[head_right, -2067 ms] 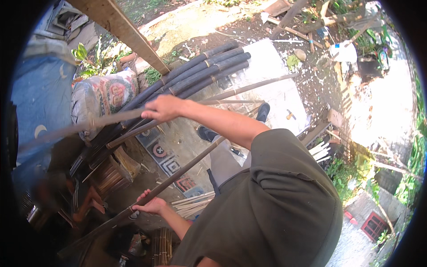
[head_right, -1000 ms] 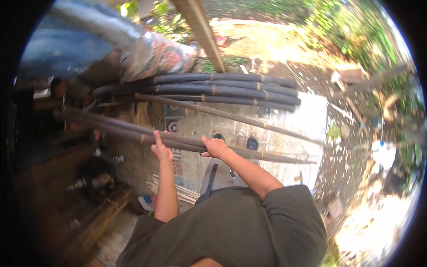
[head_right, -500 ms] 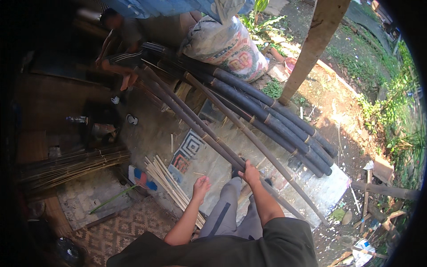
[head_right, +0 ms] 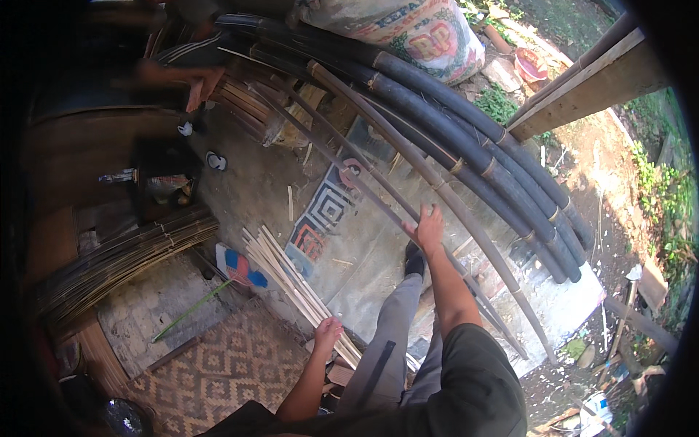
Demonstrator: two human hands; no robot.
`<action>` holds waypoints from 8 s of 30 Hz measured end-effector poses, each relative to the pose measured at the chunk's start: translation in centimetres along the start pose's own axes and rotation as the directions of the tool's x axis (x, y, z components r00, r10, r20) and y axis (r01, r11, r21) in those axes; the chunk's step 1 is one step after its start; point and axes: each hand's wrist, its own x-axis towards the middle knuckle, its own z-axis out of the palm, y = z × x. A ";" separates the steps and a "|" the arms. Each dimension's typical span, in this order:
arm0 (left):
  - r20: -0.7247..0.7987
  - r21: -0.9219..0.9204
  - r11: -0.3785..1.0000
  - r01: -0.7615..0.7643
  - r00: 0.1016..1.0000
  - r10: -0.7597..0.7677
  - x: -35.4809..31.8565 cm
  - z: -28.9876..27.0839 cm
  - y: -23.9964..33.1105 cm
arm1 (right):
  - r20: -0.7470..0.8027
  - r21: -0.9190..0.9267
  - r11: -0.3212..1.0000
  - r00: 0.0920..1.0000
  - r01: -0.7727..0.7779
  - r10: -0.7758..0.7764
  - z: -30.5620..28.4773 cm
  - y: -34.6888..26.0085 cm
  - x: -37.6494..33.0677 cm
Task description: The person walks into a cluttered yard and picks up a long bamboo pole. Using a knife, they split the pole lengthwise into thin strips, then separate and stack the resulting pieces. The person carries the processed bamboo strips toward a doorway.
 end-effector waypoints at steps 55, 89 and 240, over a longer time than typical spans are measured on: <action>-0.005 -0.796 0.171 -0.581 0.290 0.957 -42.2 7.1 52.1 | -0.350 0.404 0.698 0.804 0.592 -0.480 -62.6 -42.8 -6.8; 0.147 -0.796 0.200 -0.571 0.139 0.979 -44.2 -2.4 46.9 | -0.359 0.455 0.684 0.820 0.571 -0.446 -59.9 -51.9 -9.4; 0.092 -0.577 0.625 -0.526 0.719 0.689 -23.1 -10.4 24.4 | 0.036 0.315 0.922 0.974 -0.224 0.224 -19.2 -16.3 -18.3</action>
